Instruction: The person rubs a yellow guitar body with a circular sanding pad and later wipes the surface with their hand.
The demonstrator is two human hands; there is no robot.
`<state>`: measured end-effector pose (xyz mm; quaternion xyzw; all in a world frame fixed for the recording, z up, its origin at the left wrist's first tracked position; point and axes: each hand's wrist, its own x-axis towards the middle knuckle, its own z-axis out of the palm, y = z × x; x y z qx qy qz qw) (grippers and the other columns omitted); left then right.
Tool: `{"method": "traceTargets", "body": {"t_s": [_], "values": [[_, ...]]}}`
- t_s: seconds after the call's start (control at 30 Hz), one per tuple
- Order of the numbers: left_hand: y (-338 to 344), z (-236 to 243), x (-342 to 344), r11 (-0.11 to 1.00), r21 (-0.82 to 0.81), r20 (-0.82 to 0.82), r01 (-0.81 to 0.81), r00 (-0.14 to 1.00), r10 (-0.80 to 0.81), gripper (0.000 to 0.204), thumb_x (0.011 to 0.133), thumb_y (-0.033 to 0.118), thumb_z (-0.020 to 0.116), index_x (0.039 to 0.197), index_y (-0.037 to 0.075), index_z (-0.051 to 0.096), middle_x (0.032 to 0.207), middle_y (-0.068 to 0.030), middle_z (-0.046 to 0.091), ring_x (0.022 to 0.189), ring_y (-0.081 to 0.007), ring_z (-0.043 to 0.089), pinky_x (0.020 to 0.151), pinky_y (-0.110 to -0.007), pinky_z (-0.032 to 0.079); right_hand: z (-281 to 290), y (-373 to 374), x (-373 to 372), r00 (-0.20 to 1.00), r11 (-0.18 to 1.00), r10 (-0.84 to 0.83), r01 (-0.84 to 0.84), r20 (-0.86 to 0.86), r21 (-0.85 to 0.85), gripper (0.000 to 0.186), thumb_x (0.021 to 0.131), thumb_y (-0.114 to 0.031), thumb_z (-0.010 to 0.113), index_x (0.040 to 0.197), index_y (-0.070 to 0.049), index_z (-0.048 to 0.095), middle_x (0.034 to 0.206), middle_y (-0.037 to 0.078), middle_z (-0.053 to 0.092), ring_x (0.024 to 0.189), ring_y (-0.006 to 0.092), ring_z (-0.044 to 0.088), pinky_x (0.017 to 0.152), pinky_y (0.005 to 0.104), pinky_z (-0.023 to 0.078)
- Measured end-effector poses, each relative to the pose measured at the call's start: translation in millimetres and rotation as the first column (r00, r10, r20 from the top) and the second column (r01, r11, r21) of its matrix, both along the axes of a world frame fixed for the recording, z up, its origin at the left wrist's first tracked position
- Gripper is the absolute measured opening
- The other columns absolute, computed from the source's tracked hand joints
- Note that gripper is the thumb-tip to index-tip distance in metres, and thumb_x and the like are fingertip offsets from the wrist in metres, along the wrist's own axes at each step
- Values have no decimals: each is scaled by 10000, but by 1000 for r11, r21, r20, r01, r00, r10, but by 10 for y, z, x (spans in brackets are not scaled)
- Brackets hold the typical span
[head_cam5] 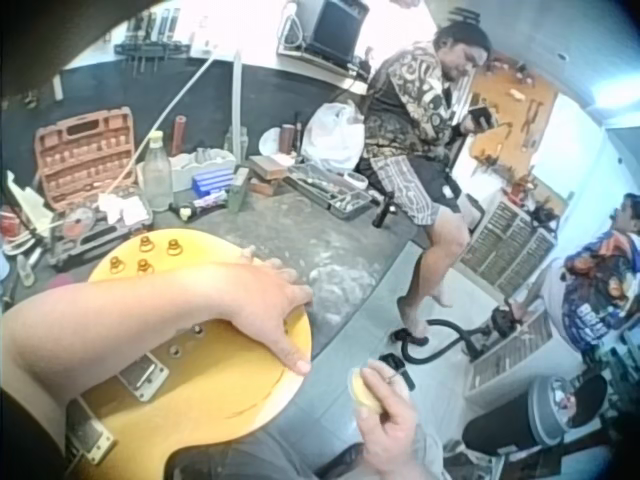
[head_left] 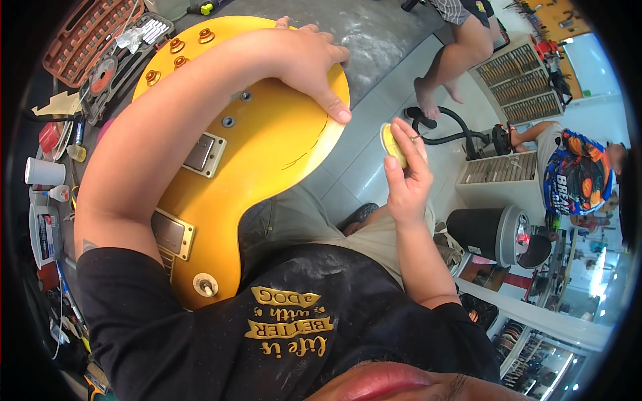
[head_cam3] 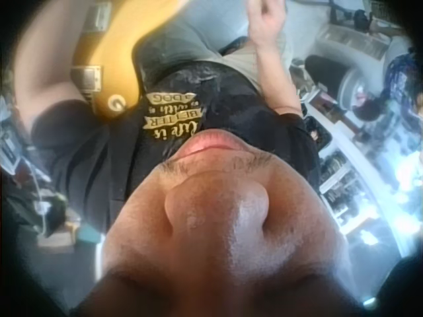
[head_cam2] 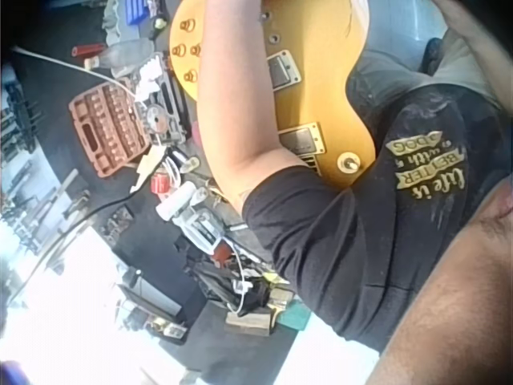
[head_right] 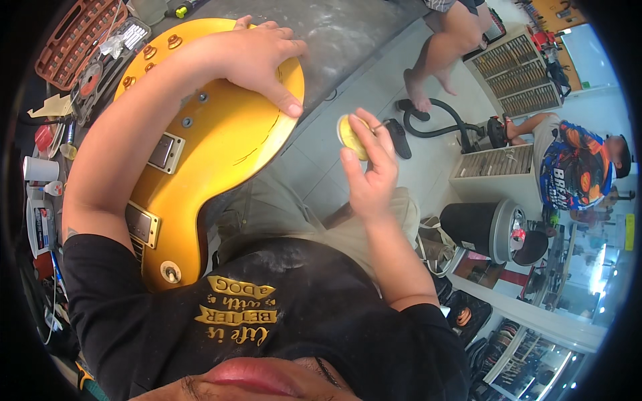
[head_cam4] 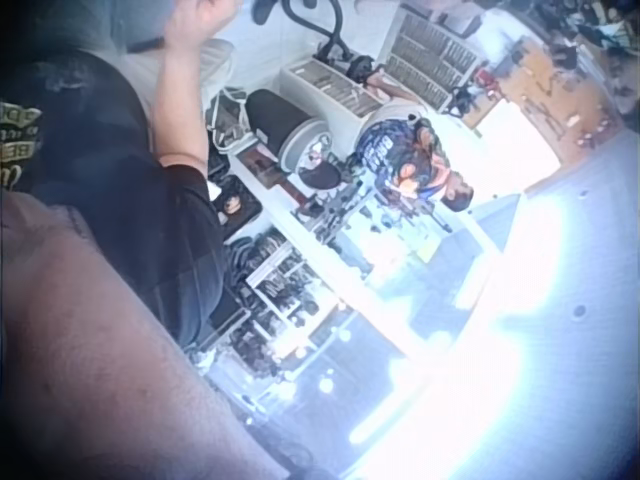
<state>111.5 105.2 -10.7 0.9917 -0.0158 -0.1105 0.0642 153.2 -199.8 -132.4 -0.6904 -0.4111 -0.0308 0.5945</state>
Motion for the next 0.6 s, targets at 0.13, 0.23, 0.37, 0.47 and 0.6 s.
{"method": "traceTargets", "body": {"t_s": [0.13,0.23,0.37,0.47,0.6], "values": [[326,-122,127,848,-525,-1,-68,997,80,891,893,715,807,1493,74,659,1412,-200,705,1433,-355,625,1246,-522,443,292,161,75,967,982,155,-128,200,-141,474,975,-131,834,1422,13,761,1541,295,615,1330,352,673,1132,432,536],[530,-219,248,681,-732,103,21,991,80,733,990,637,752,1426,49,705,1347,-203,746,1312,-325,694,1140,-428,522,439,319,101,911,950,284,-226,298,-214,476,968,-149,851,1408,15,768,1546,330,606,1316,378,683,1116,434,549],[546,-232,279,735,-672,222,88,971,87,715,1017,638,755,1338,-1,743,1260,-181,776,1207,-277,712,1064,-390,536,545,431,239,783,913,382,-238,492,-330,480,944,-140,856,1397,1,780,1524,309,635,1273,383,712,1093,447,564],[537,-264,324,773,-626,230,104,972,56,771,1002,685,741,1336,-9,744,1262,-200,778,1206,-305,721,1061,-403,544,453,497,308,903,941,294,-216,314,-261,498,895,-171,899,1379,-84,816,1495,255,676,1238,388,731,1068,452,584],[526,-276,332,796,-596,220,107,975,34,835,982,734,727,1331,-24,743,1273,-230,777,1220,-343,724,1073,-416,546,562,398,77,777,898,404,-237,483,-370,519,868,-180,910,1374,-105,823,1470,253,694,1212,397,740,1019,444,604]]}}
